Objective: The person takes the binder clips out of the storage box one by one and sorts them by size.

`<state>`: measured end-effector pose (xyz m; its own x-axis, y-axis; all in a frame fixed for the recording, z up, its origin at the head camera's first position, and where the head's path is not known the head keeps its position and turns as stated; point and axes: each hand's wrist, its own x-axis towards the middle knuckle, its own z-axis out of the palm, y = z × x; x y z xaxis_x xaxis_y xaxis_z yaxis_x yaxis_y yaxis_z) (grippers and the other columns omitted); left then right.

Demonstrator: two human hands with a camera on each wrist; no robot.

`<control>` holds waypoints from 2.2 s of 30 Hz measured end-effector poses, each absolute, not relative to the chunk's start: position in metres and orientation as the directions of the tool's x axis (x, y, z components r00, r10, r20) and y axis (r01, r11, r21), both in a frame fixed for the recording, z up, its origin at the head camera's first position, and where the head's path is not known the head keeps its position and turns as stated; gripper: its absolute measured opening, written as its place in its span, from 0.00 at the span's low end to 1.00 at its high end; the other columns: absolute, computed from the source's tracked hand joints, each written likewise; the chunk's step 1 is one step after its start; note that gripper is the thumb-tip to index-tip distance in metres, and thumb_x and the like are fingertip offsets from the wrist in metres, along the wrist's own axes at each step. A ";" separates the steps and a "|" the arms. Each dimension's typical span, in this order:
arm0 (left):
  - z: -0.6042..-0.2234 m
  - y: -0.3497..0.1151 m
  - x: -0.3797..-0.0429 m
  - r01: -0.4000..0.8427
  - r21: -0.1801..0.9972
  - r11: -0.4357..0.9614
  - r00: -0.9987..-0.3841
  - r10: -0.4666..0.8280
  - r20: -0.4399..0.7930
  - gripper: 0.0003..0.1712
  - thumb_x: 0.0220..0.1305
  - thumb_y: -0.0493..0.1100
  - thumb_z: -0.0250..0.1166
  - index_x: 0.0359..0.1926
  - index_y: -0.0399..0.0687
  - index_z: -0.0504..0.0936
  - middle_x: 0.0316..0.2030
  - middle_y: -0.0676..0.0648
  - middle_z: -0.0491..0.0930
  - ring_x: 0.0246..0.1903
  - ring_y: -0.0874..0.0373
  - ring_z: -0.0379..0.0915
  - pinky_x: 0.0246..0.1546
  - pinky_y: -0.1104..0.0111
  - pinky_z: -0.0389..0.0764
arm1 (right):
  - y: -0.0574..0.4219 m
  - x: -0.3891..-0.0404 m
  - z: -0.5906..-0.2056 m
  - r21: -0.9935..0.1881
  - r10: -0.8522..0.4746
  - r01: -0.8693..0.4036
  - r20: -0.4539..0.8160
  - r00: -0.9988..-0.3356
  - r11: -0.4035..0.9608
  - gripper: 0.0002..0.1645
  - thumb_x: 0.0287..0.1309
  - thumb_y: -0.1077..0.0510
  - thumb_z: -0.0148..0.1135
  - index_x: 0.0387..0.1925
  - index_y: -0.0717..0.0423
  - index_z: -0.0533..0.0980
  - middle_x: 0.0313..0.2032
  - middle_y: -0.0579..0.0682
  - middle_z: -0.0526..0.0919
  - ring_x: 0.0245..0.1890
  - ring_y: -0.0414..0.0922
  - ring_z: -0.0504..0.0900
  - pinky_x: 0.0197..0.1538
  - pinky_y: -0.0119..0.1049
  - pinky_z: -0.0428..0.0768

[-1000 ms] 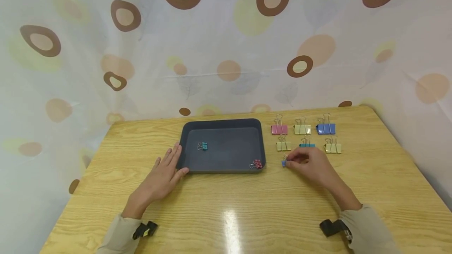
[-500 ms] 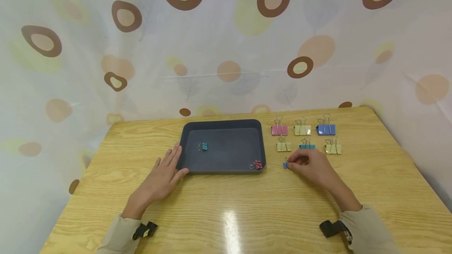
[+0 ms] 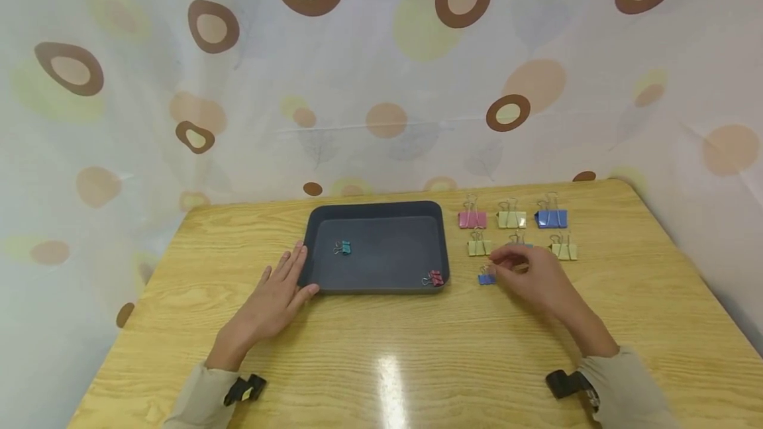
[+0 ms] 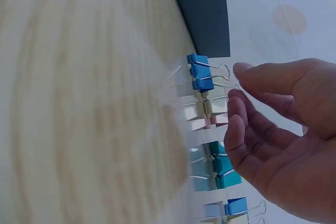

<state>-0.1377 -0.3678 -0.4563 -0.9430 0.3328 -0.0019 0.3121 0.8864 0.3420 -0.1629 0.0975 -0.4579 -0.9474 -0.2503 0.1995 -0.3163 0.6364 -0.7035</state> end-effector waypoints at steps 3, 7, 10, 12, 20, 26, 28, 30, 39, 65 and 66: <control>-0.456 -0.367 -0.138 0.316 0.340 0.886 -0.942 0.336 0.001 0.45 0.81 0.60 0.48 0.81 0.38 0.42 0.81 0.40 0.39 0.79 0.38 0.39 0.74 0.38 0.47 | 0.095 -0.162 -0.455 -0.724 -0.264 -0.367 0.258 -0.929 0.583 0.08 0.65 0.63 0.70 0.44 0.60 0.85 0.38 0.51 0.87 0.35 0.36 0.83 0.39 0.28 0.84; -0.455 -0.367 -0.138 0.316 0.338 0.887 -0.942 0.336 -0.002 0.45 0.81 0.60 0.48 0.81 0.38 0.42 0.81 0.40 0.39 0.79 0.38 0.39 0.74 0.38 0.47 | 0.089 -0.161 -0.451 -0.746 -0.293 -0.418 0.304 -0.906 0.518 0.09 0.64 0.66 0.69 0.45 0.63 0.84 0.40 0.54 0.87 0.37 0.36 0.84 0.39 0.28 0.84; -0.455 -0.368 -0.138 0.313 0.337 0.888 -0.942 0.335 -0.006 0.45 0.81 0.60 0.48 0.81 0.38 0.42 0.81 0.40 0.38 0.79 0.38 0.39 0.74 0.38 0.47 | 0.081 -0.161 -0.450 -0.749 -0.314 -0.452 0.333 -0.889 0.484 0.10 0.64 0.68 0.69 0.46 0.64 0.84 0.41 0.57 0.87 0.37 0.37 0.84 0.39 0.28 0.84; -0.455 -0.368 -0.138 0.312 0.337 0.888 -0.943 0.334 -0.007 0.45 0.81 0.60 0.48 0.81 0.38 0.42 0.81 0.40 0.38 0.79 0.38 0.39 0.74 0.38 0.47 | 0.075 -0.162 -0.450 -0.745 -0.323 -0.470 0.350 -0.879 0.473 0.10 0.63 0.69 0.70 0.46 0.64 0.84 0.41 0.58 0.86 0.38 0.37 0.83 0.39 0.29 0.85; -0.455 -0.368 -0.138 0.308 0.340 0.888 -0.944 0.329 -0.004 0.45 0.81 0.60 0.49 0.81 0.37 0.43 0.81 0.40 0.39 0.79 0.38 0.40 0.74 0.38 0.48 | 0.053 -0.162 -0.452 -0.718 -0.370 -0.532 0.393 -0.842 0.449 0.13 0.60 0.70 0.71 0.47 0.61 0.83 0.43 0.56 0.86 0.40 0.38 0.83 0.40 0.30 0.85; -0.456 -0.368 -0.139 0.310 0.337 0.889 -0.943 0.333 -0.010 0.45 0.81 0.60 0.48 0.82 0.38 0.42 0.82 0.41 0.38 0.79 0.38 0.39 0.74 0.38 0.47 | 0.040 -0.164 -0.452 -0.705 -0.414 -0.572 0.412 -0.812 0.419 0.15 0.58 0.70 0.72 0.47 0.61 0.83 0.44 0.55 0.85 0.39 0.44 0.84 0.38 0.34 0.86; -0.457 -0.369 -0.139 0.311 0.336 0.889 -0.943 0.333 -0.009 0.46 0.81 0.61 0.48 0.82 0.38 0.42 0.82 0.41 0.38 0.79 0.39 0.39 0.74 0.38 0.47 | 0.036 -0.166 -0.453 -0.700 -0.431 -0.583 0.413 -0.802 0.414 0.15 0.58 0.71 0.73 0.47 0.61 0.83 0.43 0.55 0.85 0.39 0.46 0.84 0.37 0.35 0.86; -0.458 -0.369 -0.139 0.311 0.333 0.890 -0.943 0.333 -0.008 0.46 0.81 0.61 0.48 0.82 0.38 0.41 0.82 0.41 0.37 0.79 0.39 0.39 0.74 0.38 0.47 | 0.032 -0.168 -0.453 -0.684 -0.445 -0.595 0.415 -0.793 0.422 0.15 0.56 0.71 0.73 0.46 0.61 0.83 0.42 0.55 0.85 0.38 0.47 0.83 0.37 0.36 0.86; -0.457 -0.369 -0.138 0.308 0.337 0.889 -0.944 0.330 -0.007 0.46 0.81 0.61 0.48 0.82 0.39 0.41 0.82 0.42 0.37 0.79 0.39 0.39 0.74 0.39 0.47 | 0.023 -0.176 -0.448 -0.525 -0.512 -0.650 0.404 -0.758 0.549 0.16 0.50 0.68 0.79 0.42 0.56 0.85 0.40 0.47 0.86 0.37 0.45 0.83 0.37 0.38 0.85; -0.457 -0.367 -0.138 0.310 0.334 0.890 -0.943 0.333 -0.012 0.46 0.81 0.62 0.47 0.82 0.39 0.41 0.82 0.41 0.37 0.79 0.39 0.39 0.75 0.39 0.47 | 0.025 -0.222 -0.424 -0.494 -0.806 -0.758 0.173 -0.566 0.426 0.17 0.50 0.62 0.81 0.42 0.54 0.84 0.44 0.43 0.84 0.48 0.47 0.81 0.52 0.52 0.80; -0.457 -0.366 -0.138 0.312 0.335 0.889 -0.942 0.334 -0.010 0.46 0.81 0.62 0.47 0.82 0.39 0.41 0.82 0.41 0.37 0.79 0.39 0.39 0.75 0.39 0.47 | 0.025 -0.222 -0.422 -0.480 -0.807 -0.762 0.169 -0.566 0.434 0.17 0.50 0.62 0.81 0.42 0.54 0.84 0.44 0.42 0.83 0.48 0.48 0.81 0.52 0.52 0.80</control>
<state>-0.1376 -0.3664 -0.4568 -0.9425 0.3342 -0.0097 0.3119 0.8893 0.3345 -0.2219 0.0249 -0.4221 -0.5661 -0.8068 0.1691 -0.7621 0.4340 -0.4804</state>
